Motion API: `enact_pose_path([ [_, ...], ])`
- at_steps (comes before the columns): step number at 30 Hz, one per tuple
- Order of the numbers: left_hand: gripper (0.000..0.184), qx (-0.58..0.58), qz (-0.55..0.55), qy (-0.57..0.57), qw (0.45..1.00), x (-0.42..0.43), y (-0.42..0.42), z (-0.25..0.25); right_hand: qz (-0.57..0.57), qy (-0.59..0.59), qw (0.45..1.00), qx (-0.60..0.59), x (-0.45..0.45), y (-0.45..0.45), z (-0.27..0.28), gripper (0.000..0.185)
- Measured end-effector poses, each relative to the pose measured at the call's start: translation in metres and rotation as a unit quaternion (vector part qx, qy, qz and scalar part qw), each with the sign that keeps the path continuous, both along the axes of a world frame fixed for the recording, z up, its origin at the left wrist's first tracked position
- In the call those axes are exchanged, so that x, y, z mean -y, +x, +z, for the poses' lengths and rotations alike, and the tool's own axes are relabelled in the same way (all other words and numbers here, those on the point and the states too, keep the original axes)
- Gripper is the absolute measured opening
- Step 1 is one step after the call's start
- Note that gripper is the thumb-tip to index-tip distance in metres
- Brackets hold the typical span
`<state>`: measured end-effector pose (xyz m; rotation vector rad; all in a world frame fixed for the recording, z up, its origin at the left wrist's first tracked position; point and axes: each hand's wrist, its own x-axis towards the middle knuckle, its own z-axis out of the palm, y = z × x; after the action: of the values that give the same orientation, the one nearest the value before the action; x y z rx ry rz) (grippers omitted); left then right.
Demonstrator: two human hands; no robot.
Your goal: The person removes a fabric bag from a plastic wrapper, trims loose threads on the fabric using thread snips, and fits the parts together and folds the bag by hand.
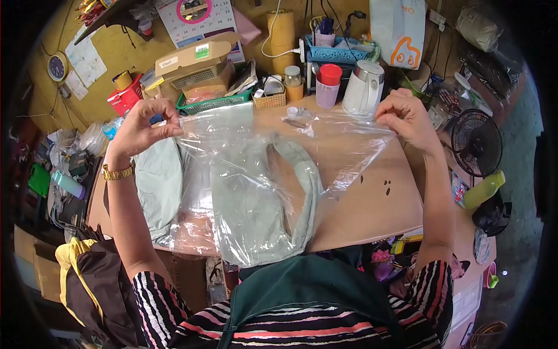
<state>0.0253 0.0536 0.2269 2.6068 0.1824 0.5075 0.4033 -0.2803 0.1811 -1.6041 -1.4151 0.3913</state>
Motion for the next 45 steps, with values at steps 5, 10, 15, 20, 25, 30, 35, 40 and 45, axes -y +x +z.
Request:
enact_pose_path([
  [5, 0.032, 0.032, -0.037, 0.005, 0.999, 0.003, 0.002, 0.004, 0.027, 0.016, 0.935, 0.353, 0.009, 0.006, 0.001, 0.016],
  [10, 0.031, 0.034, -0.050, 0.019, 0.998, -0.002, 0.007, 0.005, 0.133, 0.095, 0.984, 0.077, 0.015, 0.013, -0.018, 0.019],
  [15, 0.023, 0.071, -0.106, -0.099, 0.987, -0.012, 0.013, -0.006, 0.033, 0.106, 0.981, -0.159, 0.011, -0.005, -0.031, 0.023],
  [20, 0.033, 0.168, -0.270, -0.282, 0.905, -0.020, 0.011, -0.020, 0.145, 0.074, 0.986, -0.022, 0.024, 0.014, -0.019, 0.033],
  [25, 0.035, 0.128, -0.224, -0.239, 0.936, -0.013, 0.008, -0.012, 0.330, 0.241, 0.904, -0.128, 0.025, 0.015, -0.026, 0.023],
  [30, 0.036, 0.089, -0.183, -0.194, 0.960, -0.013, 0.005, -0.007, 0.071, -0.017, 0.953, 0.294, 0.037, -0.009, 0.003, 0.025],
  [35, 0.030, 0.073, -0.143, -0.159, 0.974, 0.016, 0.006, 0.002, -0.123, 0.014, 0.873, 0.471, 0.024, -0.021, -0.008, 0.014],
  [40, 0.021, 0.086, -0.116, -0.073, 0.987, 0.013, 0.007, 0.000, -0.111, 0.106, 0.988, -0.020, 0.038, 0.019, -0.032, 0.011],
  [45, 0.024, 0.296, -0.081, -0.127, 0.943, 0.017, 0.020, -0.018, -0.015, 0.125, 0.990, 0.070, 0.034, 0.022, -0.048, 0.014],
])
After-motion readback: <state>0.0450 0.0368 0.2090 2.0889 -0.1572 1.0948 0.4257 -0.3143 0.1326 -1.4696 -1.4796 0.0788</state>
